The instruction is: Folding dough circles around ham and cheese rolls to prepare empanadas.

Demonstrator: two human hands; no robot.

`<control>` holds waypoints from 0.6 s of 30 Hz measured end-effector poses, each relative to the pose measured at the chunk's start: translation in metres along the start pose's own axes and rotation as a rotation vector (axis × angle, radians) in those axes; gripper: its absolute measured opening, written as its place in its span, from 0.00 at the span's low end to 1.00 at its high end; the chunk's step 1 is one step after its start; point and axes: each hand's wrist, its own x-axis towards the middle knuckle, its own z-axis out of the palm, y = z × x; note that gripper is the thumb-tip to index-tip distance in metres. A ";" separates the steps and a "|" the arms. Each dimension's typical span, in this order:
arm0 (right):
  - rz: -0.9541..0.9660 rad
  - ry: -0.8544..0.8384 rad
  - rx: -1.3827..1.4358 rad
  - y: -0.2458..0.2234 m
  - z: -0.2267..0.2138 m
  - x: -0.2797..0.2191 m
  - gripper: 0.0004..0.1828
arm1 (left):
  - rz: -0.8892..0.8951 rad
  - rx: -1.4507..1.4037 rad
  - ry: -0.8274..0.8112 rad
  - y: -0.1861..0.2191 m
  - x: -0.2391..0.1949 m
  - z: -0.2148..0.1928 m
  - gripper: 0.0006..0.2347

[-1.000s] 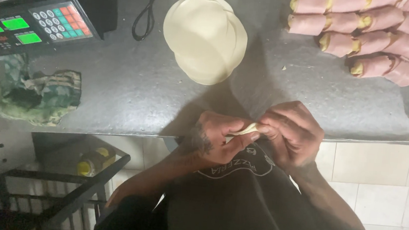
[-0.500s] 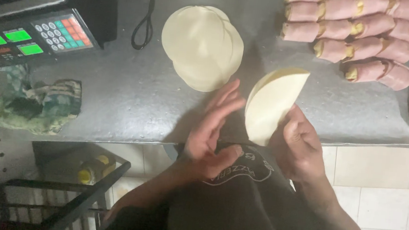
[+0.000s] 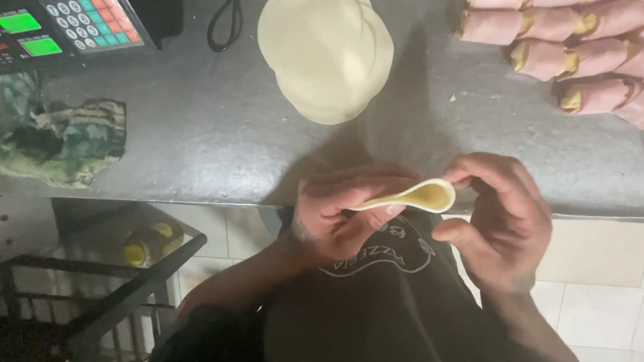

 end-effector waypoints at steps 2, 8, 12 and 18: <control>-0.132 0.069 -0.057 0.001 -0.002 -0.005 0.24 | -0.007 0.117 -0.056 0.008 0.000 0.001 0.08; -0.306 0.140 -0.159 0.024 -0.001 -0.013 0.08 | 0.129 0.331 -0.101 0.014 0.006 0.003 0.09; -0.247 0.127 -0.199 -0.004 0.006 0.001 0.11 | 0.152 0.393 -0.054 0.006 0.005 -0.001 0.10; -0.210 0.063 -0.162 0.015 0.005 -0.004 0.12 | 0.217 0.458 -0.083 0.005 0.007 0.001 0.13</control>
